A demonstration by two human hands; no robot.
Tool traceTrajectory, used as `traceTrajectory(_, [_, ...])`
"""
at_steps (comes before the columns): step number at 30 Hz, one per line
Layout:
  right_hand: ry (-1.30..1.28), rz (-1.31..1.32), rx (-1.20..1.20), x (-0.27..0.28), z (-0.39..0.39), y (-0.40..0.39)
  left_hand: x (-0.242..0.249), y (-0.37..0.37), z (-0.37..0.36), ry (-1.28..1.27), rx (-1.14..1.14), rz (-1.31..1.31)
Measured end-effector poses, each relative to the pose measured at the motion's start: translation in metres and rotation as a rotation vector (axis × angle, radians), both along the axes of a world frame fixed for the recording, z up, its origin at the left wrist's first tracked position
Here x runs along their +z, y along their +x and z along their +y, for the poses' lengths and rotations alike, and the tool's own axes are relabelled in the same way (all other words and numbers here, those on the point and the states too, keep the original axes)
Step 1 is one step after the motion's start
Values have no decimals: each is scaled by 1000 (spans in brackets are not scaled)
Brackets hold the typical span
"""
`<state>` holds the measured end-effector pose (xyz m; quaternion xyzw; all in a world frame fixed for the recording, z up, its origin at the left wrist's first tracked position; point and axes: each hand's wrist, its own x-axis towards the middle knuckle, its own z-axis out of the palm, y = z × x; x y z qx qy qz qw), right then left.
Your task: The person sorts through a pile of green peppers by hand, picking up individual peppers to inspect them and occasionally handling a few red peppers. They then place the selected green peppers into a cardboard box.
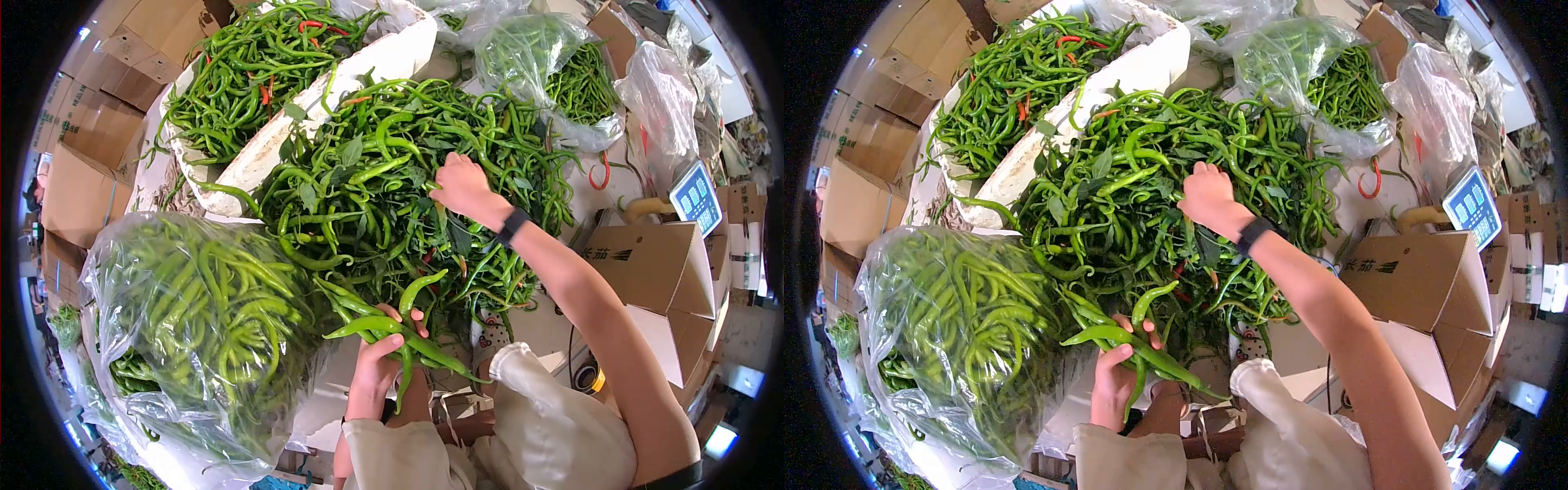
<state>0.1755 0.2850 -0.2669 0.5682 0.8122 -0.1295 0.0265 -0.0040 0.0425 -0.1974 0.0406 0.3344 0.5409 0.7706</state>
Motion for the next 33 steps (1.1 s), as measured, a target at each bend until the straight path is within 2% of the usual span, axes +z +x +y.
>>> traceTrajectory(2, [27,98,54,29,-15,13,-1,-3,-3,16,5,17])
traceTrajectory(4, [-19,54,74,45,-29,29,-2,-5,-4,13,9,14])
traceTrajectory(7, [-314,-1,-81,81,-48,44,-3,-6,-4,19,10,-4])
traceTrajectory(10, [-262,130,7,88,-61,71,-3,-7,-4,24,14,-8])
traceTrajectory(11, [-398,65,1,99,-59,78,-2,-7,-5,24,14,-5])
traceTrajectory(14, [-877,380,-327,125,-63,91,-4,-7,-5,25,44,-65])
traceTrajectory(19, [-1222,813,-436,121,-72,118,-5,-4,-3,34,55,-77])
traceTrajectory(22, [-1235,1054,-402,105,-82,125,-6,-1,-2,32,54,-85])
traceTrajectory(30, [-1402,1327,-382,95,-94,128,-4,7,0,44,49,-47])
traceTrajectory(33, [-1328,1195,-356,98,-98,124,-2,9,2,41,47,-38])
